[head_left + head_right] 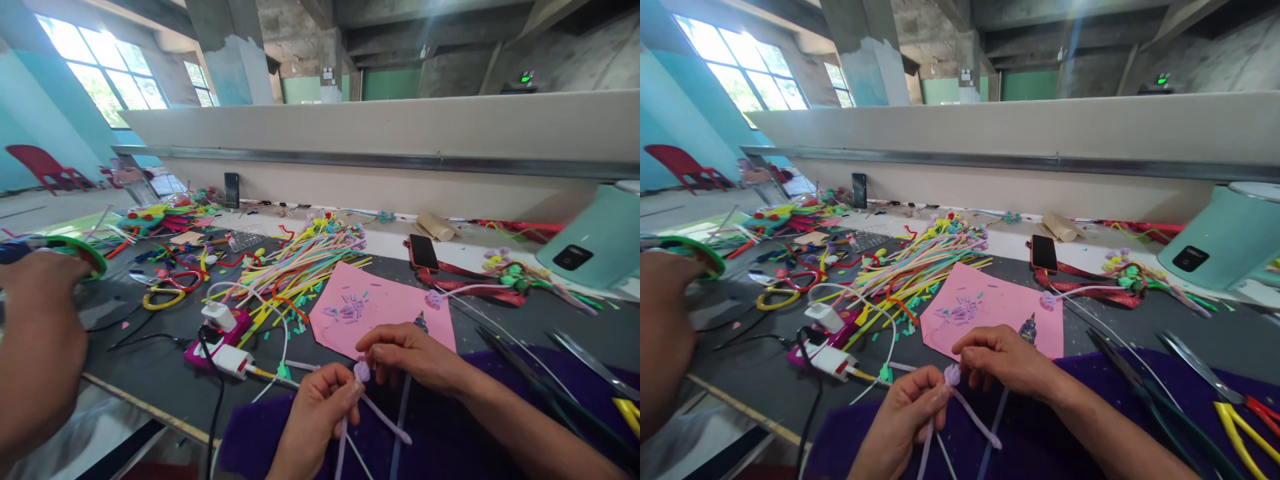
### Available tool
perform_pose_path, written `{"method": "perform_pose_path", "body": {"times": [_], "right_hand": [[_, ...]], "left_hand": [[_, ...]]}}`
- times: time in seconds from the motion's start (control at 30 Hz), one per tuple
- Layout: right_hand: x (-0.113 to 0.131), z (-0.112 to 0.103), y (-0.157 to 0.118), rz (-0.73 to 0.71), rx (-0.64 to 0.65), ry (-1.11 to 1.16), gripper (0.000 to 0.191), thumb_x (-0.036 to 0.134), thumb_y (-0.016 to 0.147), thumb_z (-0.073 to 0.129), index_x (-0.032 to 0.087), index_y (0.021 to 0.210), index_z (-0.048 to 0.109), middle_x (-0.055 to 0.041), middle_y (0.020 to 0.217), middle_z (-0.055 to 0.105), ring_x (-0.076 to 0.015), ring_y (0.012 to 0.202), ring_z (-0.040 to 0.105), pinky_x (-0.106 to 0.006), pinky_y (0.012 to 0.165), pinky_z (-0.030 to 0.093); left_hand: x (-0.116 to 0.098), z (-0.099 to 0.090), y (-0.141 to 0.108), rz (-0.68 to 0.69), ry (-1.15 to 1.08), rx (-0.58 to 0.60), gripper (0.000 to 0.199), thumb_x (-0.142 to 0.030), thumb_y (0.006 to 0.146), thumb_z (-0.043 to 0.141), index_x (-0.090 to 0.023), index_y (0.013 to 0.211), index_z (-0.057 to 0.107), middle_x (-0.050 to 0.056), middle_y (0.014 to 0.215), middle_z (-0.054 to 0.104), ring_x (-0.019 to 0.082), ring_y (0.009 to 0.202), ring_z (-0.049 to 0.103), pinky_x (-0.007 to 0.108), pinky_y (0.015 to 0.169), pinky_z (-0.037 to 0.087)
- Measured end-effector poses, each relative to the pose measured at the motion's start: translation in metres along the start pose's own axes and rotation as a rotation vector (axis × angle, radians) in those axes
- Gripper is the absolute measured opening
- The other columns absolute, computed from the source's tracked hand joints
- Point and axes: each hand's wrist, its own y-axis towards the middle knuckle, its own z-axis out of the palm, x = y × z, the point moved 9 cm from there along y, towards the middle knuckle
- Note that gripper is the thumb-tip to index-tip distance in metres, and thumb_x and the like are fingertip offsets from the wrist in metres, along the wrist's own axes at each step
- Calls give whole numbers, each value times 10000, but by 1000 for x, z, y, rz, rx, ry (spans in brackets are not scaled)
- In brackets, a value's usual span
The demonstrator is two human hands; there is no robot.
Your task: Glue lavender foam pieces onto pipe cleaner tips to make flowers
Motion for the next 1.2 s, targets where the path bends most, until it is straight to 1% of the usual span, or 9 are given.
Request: {"method": "perform_pose_path", "body": {"times": [0.13,0.23,0.37,0.63,0.7,0.83,0.93,1.07,1.2], "right_hand": [[0,9,0,-11,43,15,223,200,788,557,180,999,626,-9,775,603,-97,622,549,-183,512,421],[-2,13,0,-3,46,38,172,206,795,544,160,921,652,1,702,597,-86,577,538,-171,491,409],[-5,13,0,-5,24,39,160,225,795,544,137,847,666,-3,671,602,-75,535,534,-156,465,393],[-5,11,2,-19,-8,34,186,280,781,578,141,850,679,-3,650,606,-82,525,544,-164,467,414],[-5,10,1,-12,2,30,231,322,796,561,141,881,676,-11,664,611,-88,523,551,-168,455,417],[0,2,-1,-18,-1,-11,342,383,856,463,152,1053,619,-34,734,620,-102,543,573,-174,436,410],[3,1,-2,-31,35,-25,318,321,794,574,179,1077,607,-26,805,617,-102,606,566,-186,498,418],[8,10,-4,-89,103,-5,351,243,700,683,189,1043,628,-1,807,610,-103,682,534,-211,607,417],[10,14,-4,-115,88,-50,284,265,701,684,178,971,663,-7,789,599,-102,656,517,-204,581,417]], "left_hand": [[-1,0,-1,3,22,-18,204,-310,715,628,-160,611,537,-56,393,497,16,313,253,157,343,134],[0,3,-1,-11,40,11,201,-323,710,634,-161,623,550,-52,404,503,22,325,268,160,348,152],[-2,4,-2,-1,52,-2,216,-343,696,640,-159,618,559,-47,407,510,27,329,267,166,349,156],[-3,2,-1,-5,66,-23,235,-363,668,657,-159,608,558,-52,400,509,31,329,273,172,350,160],[-2,1,-1,-8,59,-19,240,-364,672,656,-157,608,553,-49,404,513,30,328,275,173,350,157],[-1,2,-2,-7,31,-6,225,-344,705,637,-152,620,554,-42,427,525,24,332,274,172,353,148],[-1,3,-1,-19,12,-4,234,-344,713,629,-151,604,557,-45,413,517,21,322,260,172,352,138],[-2,4,-1,-18,22,10,264,-357,716,621,-144,574,557,-44,397,498,22,321,256,179,357,128],[-1,5,-2,-29,16,21,277,-365,697,631,-144,554,547,-40,382,488,28,318,250,188,357,124]]}}
